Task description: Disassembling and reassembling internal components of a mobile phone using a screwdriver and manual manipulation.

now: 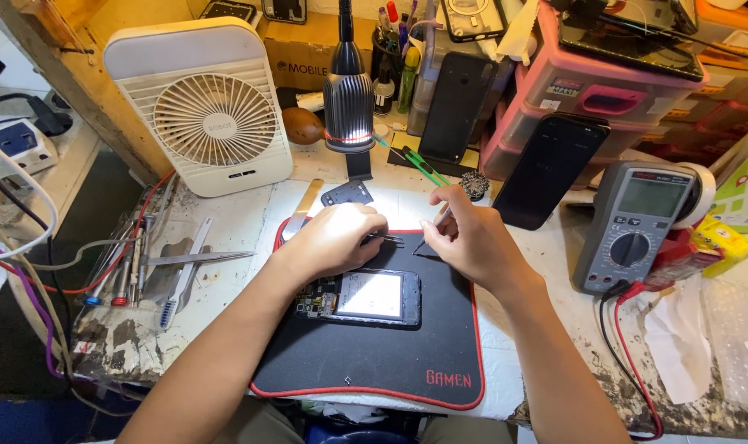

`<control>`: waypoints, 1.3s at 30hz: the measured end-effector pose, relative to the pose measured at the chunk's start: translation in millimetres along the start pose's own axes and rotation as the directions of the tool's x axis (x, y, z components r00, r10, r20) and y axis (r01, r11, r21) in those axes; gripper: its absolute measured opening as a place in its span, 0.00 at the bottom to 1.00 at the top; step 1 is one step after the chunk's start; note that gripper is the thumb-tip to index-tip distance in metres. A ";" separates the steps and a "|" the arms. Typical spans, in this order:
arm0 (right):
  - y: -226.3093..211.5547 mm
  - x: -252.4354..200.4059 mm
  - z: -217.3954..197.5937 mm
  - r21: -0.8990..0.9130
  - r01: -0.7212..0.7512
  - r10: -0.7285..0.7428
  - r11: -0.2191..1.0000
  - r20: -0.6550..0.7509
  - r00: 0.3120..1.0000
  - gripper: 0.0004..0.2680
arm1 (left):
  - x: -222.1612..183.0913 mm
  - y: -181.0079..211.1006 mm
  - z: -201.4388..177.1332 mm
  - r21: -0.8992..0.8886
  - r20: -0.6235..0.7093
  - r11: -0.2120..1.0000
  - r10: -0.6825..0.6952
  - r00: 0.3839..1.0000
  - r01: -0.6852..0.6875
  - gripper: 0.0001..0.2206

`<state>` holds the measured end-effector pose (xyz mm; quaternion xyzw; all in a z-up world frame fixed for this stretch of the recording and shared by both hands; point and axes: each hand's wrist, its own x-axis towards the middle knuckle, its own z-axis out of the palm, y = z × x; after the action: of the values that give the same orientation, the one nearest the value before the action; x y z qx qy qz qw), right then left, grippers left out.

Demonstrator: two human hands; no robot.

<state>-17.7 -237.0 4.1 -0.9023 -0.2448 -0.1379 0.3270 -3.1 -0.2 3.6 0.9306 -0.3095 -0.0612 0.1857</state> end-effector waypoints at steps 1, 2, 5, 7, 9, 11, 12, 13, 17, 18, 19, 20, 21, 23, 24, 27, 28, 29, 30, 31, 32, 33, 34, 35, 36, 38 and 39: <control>0.4 -0.2 0.1 0.000 0.001 -0.001 1.000 0.000 1.000 0.13 | 0.1 -0.1 -0.2 0.000 -0.001 1.000 -0.001 1.000 0.001 0.08; 0.7 -0.3 0.2 -0.003 -0.003 0.003 1.000 0.002 1.000 0.13 | 0.2 -0.2 -0.4 -0.002 0.005 1.000 -0.002 1.000 0.002 0.08; 1.5 -0.7 -0.7 -0.021 0.002 -0.002 1.000 0.000 1.000 0.13 | 0.5 -1.6 0.7 0.001 0.002 1.000 -0.007 1.000 0.007 0.07; 0.2 -1.9 -2.9 -0.038 0.014 -0.014 0.999 -0.005 1.000 0.13 | 0.7 -2.9 1.6 0.007 -0.009 1.000 -0.009 1.000 0.009 0.07; -3.2 -2.5 -5.9 0.021 -0.008 0.009 1.000 -0.037 0.999 0.13 | 0.1 -4.8 1.0 0.026 -0.014 1.000 0.007 1.000 -0.007 0.08; -7.4 -5.1 -9.4 0.005 0.009 -0.009 1.000 -0.047 0.999 0.12 | -2.3 -2.7 -2.8 0.017 -0.020 1.000 0.005 1.000 -0.005 0.08; -9.9 -6.5 -10.1 -0.006 0.019 -0.019 1.000 -0.057 0.998 0.12 | -4.8 -2.2 -4.0 0.008 -0.018 1.000 0.005 1.000 -0.005 0.08; -13.3 -8.8 -13.7 -0.005 0.029 -0.029 1.000 -0.047 0.998 0.12 | -5.3 -3.0 -4.2 0.003 -0.026 1.000 -0.006 1.000 0.007 0.08; -26.2 -16.1 -22.6 -0.020 0.084 -0.085 0.996 -0.015 0.996 0.13 | -7.9 -8.9 0.4 -0.037 -0.055 0.999 -0.012 0.998 0.010 0.08; -29.2 -17.5 -24.1 -0.008 0.097 -0.097 0.995 0.001 0.995 0.13 | -8.3 -10.8 2.6 -0.036 -0.069 0.999 -0.003 0.998 0.001 0.09; -30.5 -18.2 -24.4 -0.007 0.110 -0.110 0.994 0.014 0.994 0.13 | -8.3 -12.5 5.2 -0.043 -0.081 0.999 -0.017 0.997 0.014 0.09; -31.6 -18.8 -24.9 -0.014 0.115 -0.114 0.993 0.048 0.992 0.13 | -8.2 -14.1 7.7 -0.043 -0.090 0.999 -0.008 0.996 0.004 0.09; -32.6 -20.2 -25.5 -0.021 0.116 -0.114 0.993 0.079 0.990 0.13 | -7.6 -15.5 10.1 -0.041 -0.097 0.999 0.005 0.995 -0.009 0.09; -34.6 -19.5 -25.2 -0.012 0.107 -0.105 0.994 0.113 0.988 0.13 | -6.7 -17.7 11.1 -0.048 -0.102 0.999 -0.003 0.995 -0.002 0.09; -35.2 -19.9 -25.3 -0.005 0.089 -0.087 0.996 0.136 0.987 0.14 | -5.6 -18.3 11.9 -0.050 -0.099 0.999 0.001 0.995 -0.006 0.09; -34.5 -19.8 -23.4 -0.023 0.071 -0.066 0.997 0.156 0.986 0.13 | -6.9 -19.2 12.6 -0.040 -0.108 0.999 0.010 0.994 -0.014 0.09; -35.5 -19.1 -23.3 -0.024 0.068 -0.064 0.997 0.157 0.986 0.13 | -7.5 -18.9 11.9 -0.042 -0.106 0.999 0.010 0.994 -0.015 0.09; -36.4 -18.4 -23.3 -0.028 0.056 -0.050 0.998 0.179 0.983 0.14 | -7.5 -18.6 10.7 -0.045 -0.097 0.999 0.008 0.995 -0.012 0.09; -37.4 -17.7 -23.5 -0.032 0.045 -0.037 0.998 0.201 0.979 0.15 | -7.5 -18.1 9.5 -0.048 -0.087 0.999 0.005 0.996 -0.009 0.09; -36.7 -17.6 -23.6 -0.033 0.043 -0.036 0.999 0.201 0.979 0.15 | -7.6 -17.9 9.2 -0.048 -0.087 0.999 0.006 0.996 -0.011 0.09; -36.1 -17.6 -23.7 -0.050 0.041 -0.029 0.998 0.221 0.975 0.15 | -7.8 -17.7 8.9 -0.050 -0.091 0.999 0.009 0.996 -0.013 0.09; -35.8 -17.5 -23.3 -0.066 0.040 -0.023 0.997 0.242 0.970 0.15 | -8.6 -17.6 8.6 -0.051 -0.095 0.999 0.009 0.995 -0.014 0.09; -36.5 -17.5 -23.4 -0.066 0.040 -0.023 0.997 0.242 0.970 0.15 | -9.0 -17.9 8.6 -0.052 -0.095 0.999 0.009 0.995 -0.014 0.09; -37.2 -17.2 -23.8 -0.069 0.040 -0.021 0.997 0.261 0.965 0.15 | -8.9 -18.1 8.4 -0.050 -0.095 0.999 0.012 0.995 -0.017 0.09; -38.0 -16.9 -24.5 -0.073 0.040 -0.018 0.997 0.279 0.960 0.15 | -9.0 -18.1 7.8 -0.049 -0.095 0.999 0.015 0.995 -0.019 0.09; -43.3 -16.7 -27.0 -0.089 0.032 -0.005 0.996 0.291 0.957 0.14 | -9.3 -18.9 9.5 -0.049 -0.095 0.999 0.012 0.995 -0.016 0.10; -46.1 -15.9 -28.8 -0.105 0.021 0.012 0.994 0.304 0.953 0.13 | -8.8 -19.4 9.0 -0.051 -0.093 0.999 0.009 0.996 -0.014 0.10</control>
<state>-58.3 -230.8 43.2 -0.9284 -0.2867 -0.0111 0.2363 -1.5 16.6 -12.2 0.9255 -0.3042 -0.0247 0.2244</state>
